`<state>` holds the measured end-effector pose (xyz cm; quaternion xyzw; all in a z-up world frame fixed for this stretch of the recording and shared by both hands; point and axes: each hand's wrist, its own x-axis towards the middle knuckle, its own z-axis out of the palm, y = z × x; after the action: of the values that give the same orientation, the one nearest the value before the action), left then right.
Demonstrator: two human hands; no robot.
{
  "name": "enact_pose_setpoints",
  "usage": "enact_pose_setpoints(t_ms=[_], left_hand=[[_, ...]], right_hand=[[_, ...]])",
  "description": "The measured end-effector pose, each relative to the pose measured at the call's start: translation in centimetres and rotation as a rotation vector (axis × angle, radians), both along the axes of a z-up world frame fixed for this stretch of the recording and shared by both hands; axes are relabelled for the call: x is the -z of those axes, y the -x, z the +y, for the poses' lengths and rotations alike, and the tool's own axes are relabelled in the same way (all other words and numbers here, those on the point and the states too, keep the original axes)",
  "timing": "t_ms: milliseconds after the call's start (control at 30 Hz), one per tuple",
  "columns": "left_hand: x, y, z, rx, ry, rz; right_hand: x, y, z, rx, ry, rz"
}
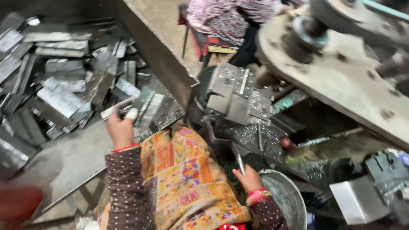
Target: The person places a metal plate into a machine and uses a lever to press components together, repeating this process for multiple plates.
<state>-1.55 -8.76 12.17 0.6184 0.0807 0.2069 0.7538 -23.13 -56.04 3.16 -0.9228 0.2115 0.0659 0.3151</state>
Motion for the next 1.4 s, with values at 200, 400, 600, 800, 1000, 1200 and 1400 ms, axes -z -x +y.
enact_pose_setpoints(t_ms=[200,400,600,800,1000,1200,1400], left_hand=[[-11.3,1.5,-15.1,0.193,-0.418,-0.071],[-12.1,4.3,-24.9,0.143,-1.380,-0.276],[-7.8,7.5,-27.9,0.281,-1.460,-0.327],[-7.2,1.6,-30.3,0.214,-1.426,-0.337],[-6.4,1.7,-30.8,0.218,-1.479,-0.325],[-6.3,2.5,-30.3,0.239,-1.418,-0.325],[-7.6,2.6,-29.9,0.379,-1.398,-0.250]], right_hand=[[-0.2,0.2,1.0,-0.018,0.009,-0.027],[-1.2,0.0,1.8,-0.008,0.102,0.112],[-4.3,-0.7,2.2,-0.013,0.114,0.155],[-6.4,-1.5,2.5,-0.069,0.174,0.117],[-6.2,-1.4,2.1,-0.062,0.166,0.156],[1.1,0.4,1.9,-0.006,0.150,0.050],[6.4,1.1,4.1,0.080,0.224,0.147]])
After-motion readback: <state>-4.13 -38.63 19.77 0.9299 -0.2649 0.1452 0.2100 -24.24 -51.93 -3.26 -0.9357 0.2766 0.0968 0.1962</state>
